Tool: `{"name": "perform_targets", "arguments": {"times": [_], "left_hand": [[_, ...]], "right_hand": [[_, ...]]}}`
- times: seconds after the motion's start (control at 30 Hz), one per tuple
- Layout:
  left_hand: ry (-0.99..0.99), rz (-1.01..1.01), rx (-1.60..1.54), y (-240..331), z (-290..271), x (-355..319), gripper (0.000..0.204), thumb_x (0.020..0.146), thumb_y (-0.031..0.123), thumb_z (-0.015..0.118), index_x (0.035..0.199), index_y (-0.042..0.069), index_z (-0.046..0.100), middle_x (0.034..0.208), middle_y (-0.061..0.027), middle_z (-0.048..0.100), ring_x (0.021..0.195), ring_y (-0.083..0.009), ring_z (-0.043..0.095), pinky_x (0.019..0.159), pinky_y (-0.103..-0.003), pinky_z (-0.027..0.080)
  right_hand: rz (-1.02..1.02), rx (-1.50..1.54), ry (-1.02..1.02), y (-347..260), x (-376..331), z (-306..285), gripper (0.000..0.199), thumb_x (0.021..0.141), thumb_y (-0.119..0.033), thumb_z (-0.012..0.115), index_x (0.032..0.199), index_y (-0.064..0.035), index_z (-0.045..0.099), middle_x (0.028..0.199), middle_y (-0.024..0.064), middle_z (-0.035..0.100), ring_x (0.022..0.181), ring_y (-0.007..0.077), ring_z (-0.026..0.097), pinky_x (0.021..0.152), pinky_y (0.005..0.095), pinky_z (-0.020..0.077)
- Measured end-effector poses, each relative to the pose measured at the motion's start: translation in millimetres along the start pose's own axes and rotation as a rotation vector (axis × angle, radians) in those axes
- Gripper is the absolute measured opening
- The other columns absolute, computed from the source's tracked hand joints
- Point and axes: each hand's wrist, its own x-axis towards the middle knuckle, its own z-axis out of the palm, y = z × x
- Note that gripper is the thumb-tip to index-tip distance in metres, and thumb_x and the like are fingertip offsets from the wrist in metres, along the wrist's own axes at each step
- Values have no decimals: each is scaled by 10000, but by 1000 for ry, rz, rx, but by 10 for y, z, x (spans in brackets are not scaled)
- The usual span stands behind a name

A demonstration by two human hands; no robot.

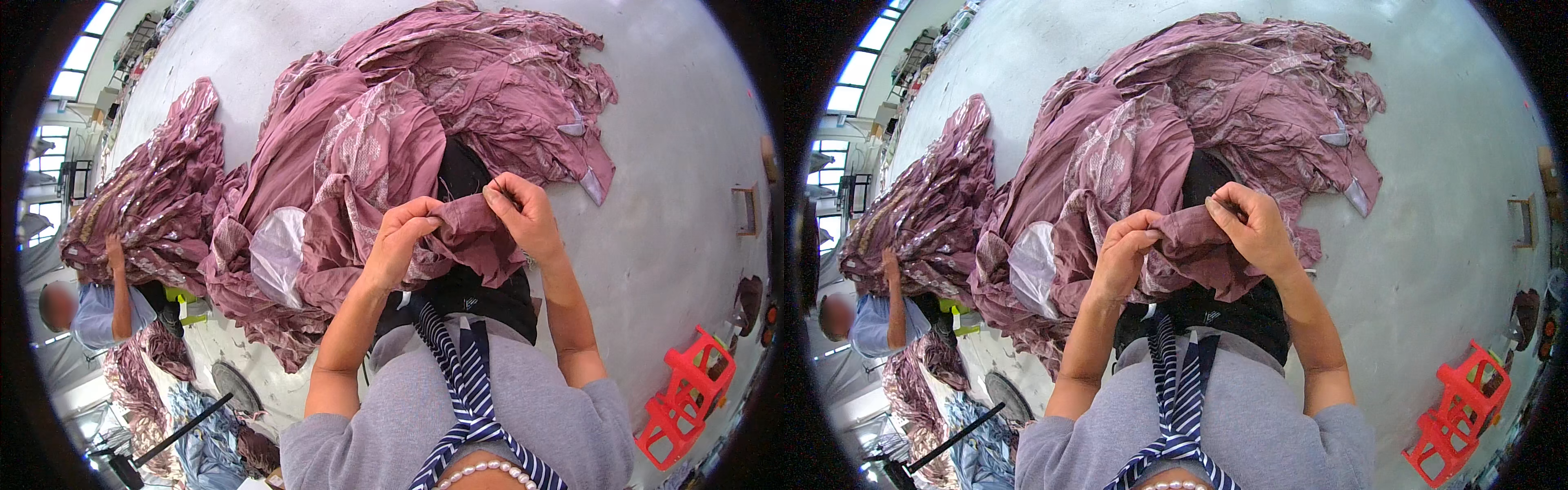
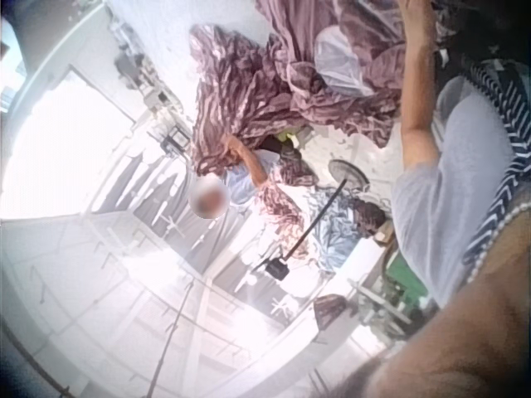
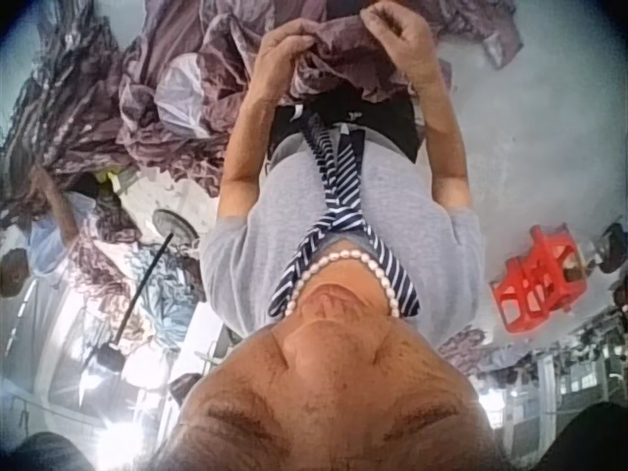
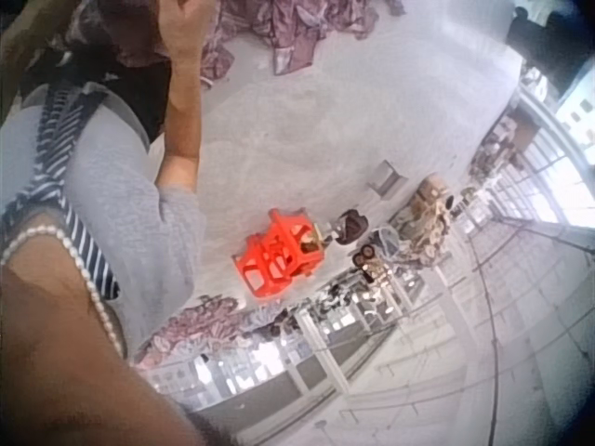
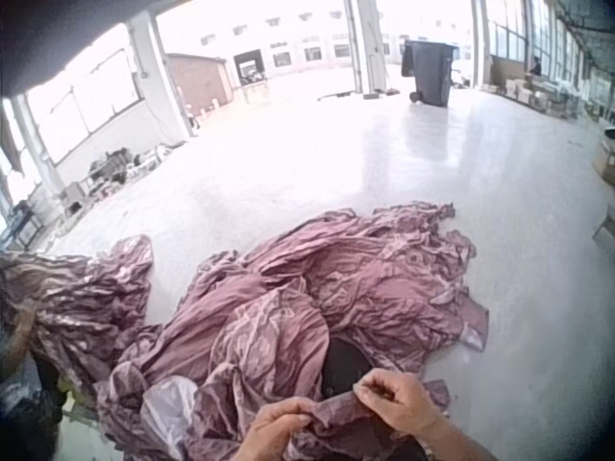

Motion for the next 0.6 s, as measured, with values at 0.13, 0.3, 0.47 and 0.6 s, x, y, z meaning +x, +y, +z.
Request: {"name": "perform_targets", "arguments": {"times": [0.13, 0.3, 0.47, 0.6], "left_hand": [[-13, -35, 1, 31, 41, 28, 194, 878, 86, 544, 1039, 1, 613, 900, 24, 612, 821, -49, 525, 765, -199, 404], [-27, -28, 84, 38, 46, 37, 200, 906, 126, 548, 1044, -4, 609, 907, 26, 607, 829, -45, 522, 766, -193, 403], [-34, -36, 146, 132, 116, 54, 181, 881, 103, 540, 994, -17, 614, 863, 4, 605, 792, -69, 521, 755, -207, 403], [-77, -62, 176, 162, 102, 72, 182, 881, 107, 539, 986, -20, 617, 844, 9, 596, 780, -69, 514, 742, -207, 404]], "right_hand": [[-133, -137, 101, -6, -7, -11, 164, 866, -167, 625, 888, -16, 564, 705, 19, 547, 600, 59, 462, 541, 226, 389], [-185, -267, 74, -310, -62, -115, 208, 847, -168, 649, 950, -13, 557, 755, 71, 600, 620, 135, 559, 572, 254, 450], [-98, -189, -100, -307, -32, -252, 237, 840, -195, 675, 943, -11, 567, 753, 112, 618, 653, 187, 620, 582, 292, 479], [-167, -296, -148, -342, 11, -284, 233, 836, -204, 683, 919, -16, 573, 742, 128, 631, 655, 204, 637, 577, 295, 479]]}}
